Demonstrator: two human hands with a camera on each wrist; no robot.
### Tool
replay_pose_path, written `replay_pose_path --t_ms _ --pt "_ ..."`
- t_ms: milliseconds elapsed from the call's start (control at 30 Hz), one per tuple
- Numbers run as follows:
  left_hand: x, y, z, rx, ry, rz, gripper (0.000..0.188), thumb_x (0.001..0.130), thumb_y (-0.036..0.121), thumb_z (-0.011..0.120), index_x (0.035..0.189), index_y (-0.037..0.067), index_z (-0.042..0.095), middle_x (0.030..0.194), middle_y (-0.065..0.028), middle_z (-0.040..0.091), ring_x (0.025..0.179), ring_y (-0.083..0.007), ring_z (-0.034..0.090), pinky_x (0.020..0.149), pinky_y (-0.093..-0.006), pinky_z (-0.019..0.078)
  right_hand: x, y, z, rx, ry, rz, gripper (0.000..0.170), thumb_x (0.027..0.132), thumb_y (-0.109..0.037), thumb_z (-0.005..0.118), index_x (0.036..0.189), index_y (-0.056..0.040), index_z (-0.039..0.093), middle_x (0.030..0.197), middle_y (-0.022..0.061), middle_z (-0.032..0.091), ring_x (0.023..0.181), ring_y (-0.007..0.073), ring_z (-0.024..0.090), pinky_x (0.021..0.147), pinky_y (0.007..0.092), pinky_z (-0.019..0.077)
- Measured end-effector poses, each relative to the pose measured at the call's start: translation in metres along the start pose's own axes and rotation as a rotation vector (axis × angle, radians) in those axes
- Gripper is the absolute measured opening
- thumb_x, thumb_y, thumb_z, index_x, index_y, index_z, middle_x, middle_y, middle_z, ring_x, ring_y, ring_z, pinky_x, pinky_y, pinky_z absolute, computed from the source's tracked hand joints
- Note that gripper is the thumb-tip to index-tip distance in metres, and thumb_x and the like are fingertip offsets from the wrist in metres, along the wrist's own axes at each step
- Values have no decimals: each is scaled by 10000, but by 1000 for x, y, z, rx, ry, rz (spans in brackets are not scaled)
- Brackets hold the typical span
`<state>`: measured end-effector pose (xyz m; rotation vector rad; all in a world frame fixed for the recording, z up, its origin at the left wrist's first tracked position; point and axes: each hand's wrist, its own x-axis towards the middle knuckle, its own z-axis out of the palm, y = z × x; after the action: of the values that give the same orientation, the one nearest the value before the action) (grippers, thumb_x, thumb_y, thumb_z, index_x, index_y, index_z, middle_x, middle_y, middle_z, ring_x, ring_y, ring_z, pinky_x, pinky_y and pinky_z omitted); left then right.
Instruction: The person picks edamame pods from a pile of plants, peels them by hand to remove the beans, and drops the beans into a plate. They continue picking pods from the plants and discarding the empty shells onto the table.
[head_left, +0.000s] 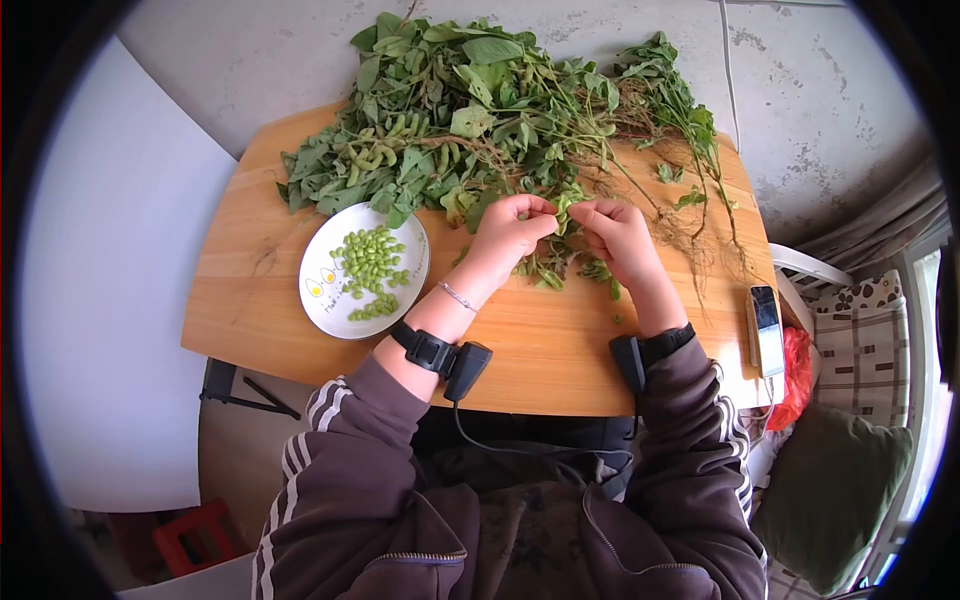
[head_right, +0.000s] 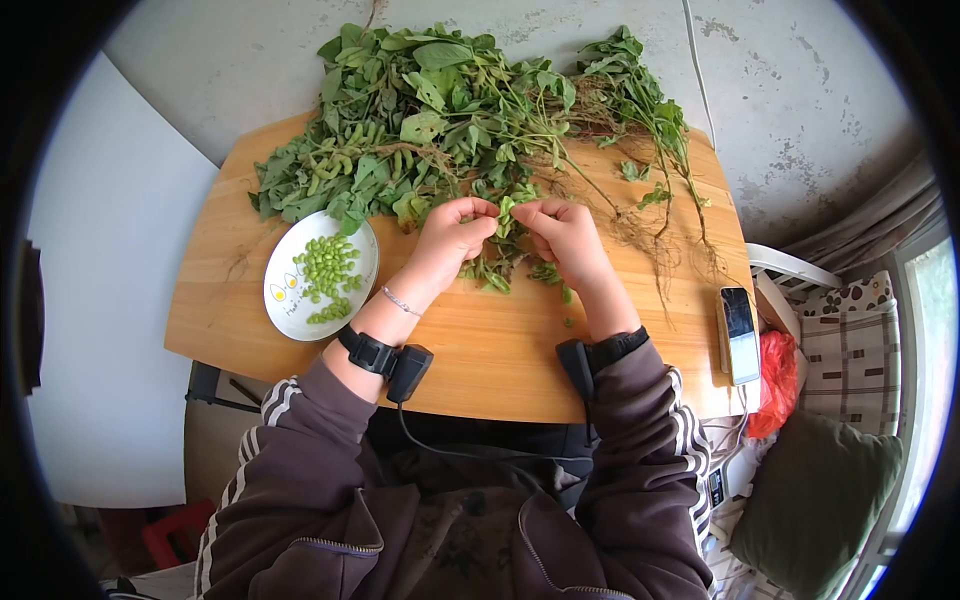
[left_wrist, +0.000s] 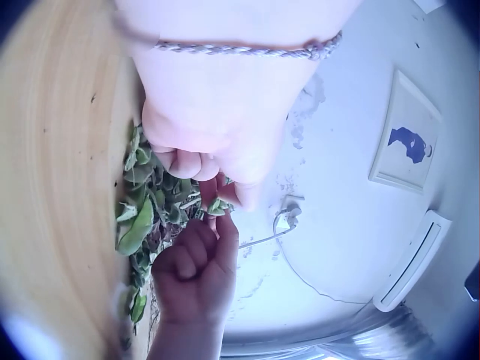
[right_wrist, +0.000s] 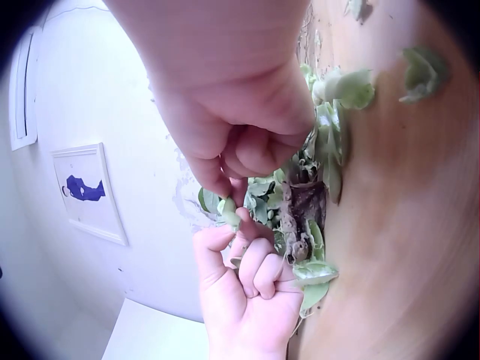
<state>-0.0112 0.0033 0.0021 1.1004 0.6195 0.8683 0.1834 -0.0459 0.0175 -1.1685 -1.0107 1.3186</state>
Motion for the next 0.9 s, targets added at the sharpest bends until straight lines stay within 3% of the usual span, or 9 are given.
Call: replay_pose_path --t_ms 267,467,567,667,767,867,900 --pt "3 -1 -2 -126 -20 -29 232 877 74 702 1078 -26 644 796 19 597 533 -13 393 467 -184 298 -1 -4 -2 95 -67 62 166 975 -180 662 998 -16 654 624 -104 391 493 13 292 439 214 198" --pt "3 0 -4 -201 -66 -82 235 889 85 705 1086 -28 647 790 23 598 528 -10 375 473 -180 294 -1 -5 -7 195 -103 111 200 959 -181 683 1017 9 658 608 -91 414 488 22 309 438 217 211" --pt "2 3 -3 -84 -28 -75 240 887 101 717 1088 -14 656 803 16 618 565 -6 426 490 -177 319 0 -5 -5 177 -67 123 210 950 -189 692 1015 9 661 606 -92 411 489 25 309 438 218 212" --pt "0 7 3 142 28 35 254 890 131 732 1088 -14 669 871 -18 675 665 -32 558 544 -185 420 1 0 0 60 45 17 217 934 -206 710 984 3 680 611 -83 453 482 21 328 434 215 220" --pt "3 -2 8 397 40 309 287 889 172 754 1083 -26 682 968 -58 715 810 -82 649 662 -220 513 0 1 4 -113 136 -79 213 921 -219 723 943 -8 700 625 -70 505 473 16 351 429 209 229" --pt "0 1 11 400 22 217 334 905 201 749 1126 -41 686 1035 -91 729 933 -134 686 824 -258 526 -2 0 5 -72 147 -88 214 915 -228 732 924 -15 711 636 -67 535 468 13 369 426 204 234" --pt "1 -2 10 355 17 239 331 911 201 743 1131 -39 685 1018 -83 730 870 -109 666 767 -241 512 -2 -1 6 -81 160 -88 214 909 -223 740 941 -13 713 639 -72 531 467 14 372 425 204 237"
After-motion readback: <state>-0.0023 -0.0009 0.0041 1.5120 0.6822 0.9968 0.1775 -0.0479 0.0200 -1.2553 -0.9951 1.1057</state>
